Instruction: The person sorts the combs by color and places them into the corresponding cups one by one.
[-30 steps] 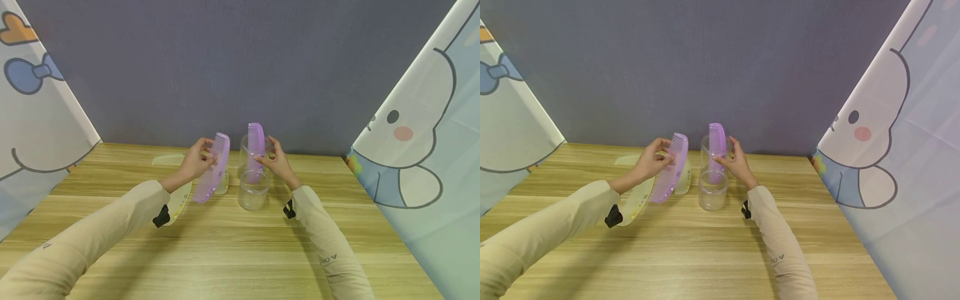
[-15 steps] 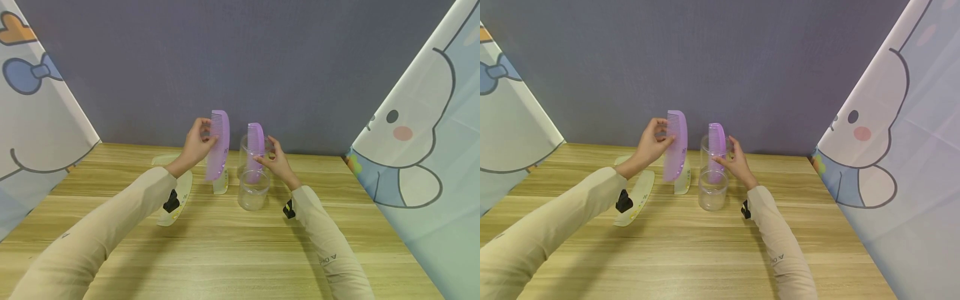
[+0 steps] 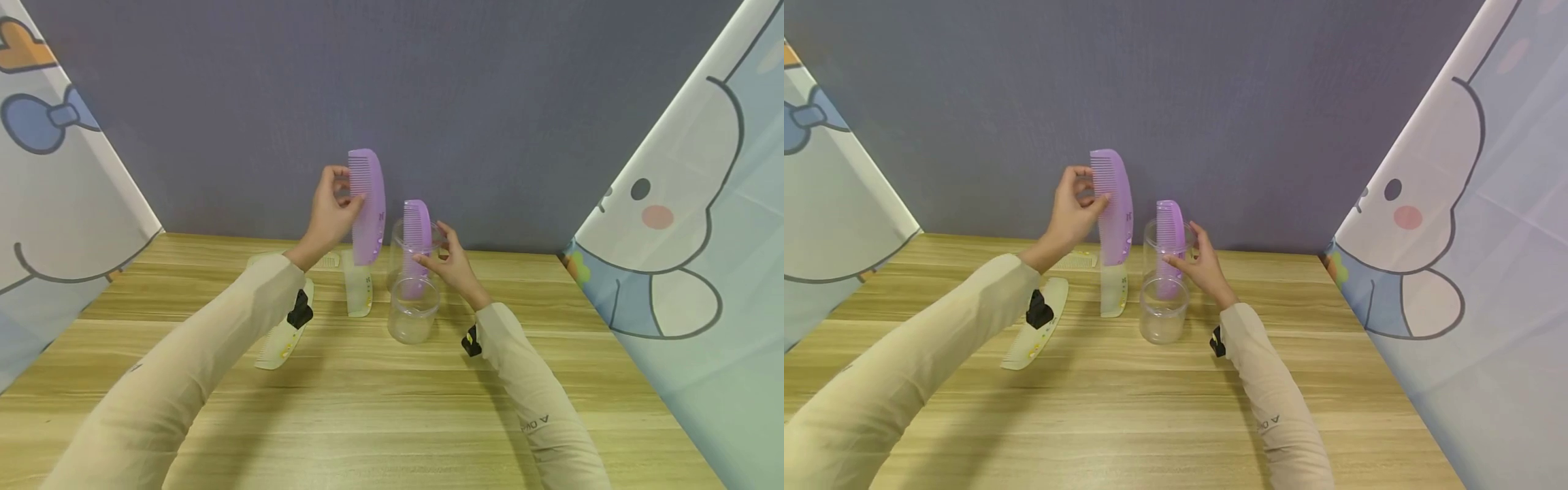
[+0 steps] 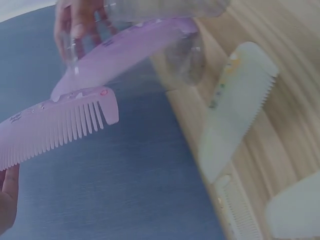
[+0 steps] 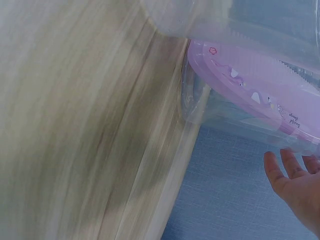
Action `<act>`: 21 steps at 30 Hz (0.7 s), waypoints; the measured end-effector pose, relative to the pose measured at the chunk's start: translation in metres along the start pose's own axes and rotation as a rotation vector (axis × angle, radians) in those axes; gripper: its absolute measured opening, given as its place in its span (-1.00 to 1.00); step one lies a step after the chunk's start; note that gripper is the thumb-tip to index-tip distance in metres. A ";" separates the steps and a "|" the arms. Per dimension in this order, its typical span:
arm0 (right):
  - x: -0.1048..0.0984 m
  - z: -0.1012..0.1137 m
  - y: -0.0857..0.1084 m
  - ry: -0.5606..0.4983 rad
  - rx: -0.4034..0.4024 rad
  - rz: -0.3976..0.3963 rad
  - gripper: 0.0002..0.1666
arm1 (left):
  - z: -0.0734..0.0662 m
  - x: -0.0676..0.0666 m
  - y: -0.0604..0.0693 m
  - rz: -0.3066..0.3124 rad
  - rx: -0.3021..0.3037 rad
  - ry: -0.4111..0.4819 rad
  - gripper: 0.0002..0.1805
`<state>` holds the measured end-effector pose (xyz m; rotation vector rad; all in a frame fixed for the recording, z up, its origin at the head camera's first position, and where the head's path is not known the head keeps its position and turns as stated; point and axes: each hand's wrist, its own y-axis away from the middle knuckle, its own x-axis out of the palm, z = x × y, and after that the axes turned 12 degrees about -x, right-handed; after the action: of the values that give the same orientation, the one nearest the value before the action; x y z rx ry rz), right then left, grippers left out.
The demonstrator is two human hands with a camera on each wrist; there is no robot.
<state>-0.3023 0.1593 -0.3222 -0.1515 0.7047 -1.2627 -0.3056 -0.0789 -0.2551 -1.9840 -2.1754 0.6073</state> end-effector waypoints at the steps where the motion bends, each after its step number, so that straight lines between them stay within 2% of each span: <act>1: 0.000 0.000 0.000 0.000 0.000 0.000 -0.01 | -0.002 0.001 -0.002 -0.010 0.004 0.018 -0.57; 9: 0.000 0.000 0.000 0.009 0.006 0.001 -0.01 | -0.018 0.012 -0.016 -0.091 0.030 0.149 -0.60; 16: 0.000 0.000 0.000 0.009 0.003 0.004 -0.02 | -0.046 0.022 -0.006 -0.133 0.062 0.222 -0.66; 21: 0.000 0.000 0.000 0.001 0.005 0.004 -0.02 | -0.048 0.031 -0.008 -0.148 0.103 0.265 -0.67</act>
<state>-0.3023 0.1589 -0.3219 -0.1450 0.7021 -1.2609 -0.2996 -0.0389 -0.2134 -1.7239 -2.0624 0.4010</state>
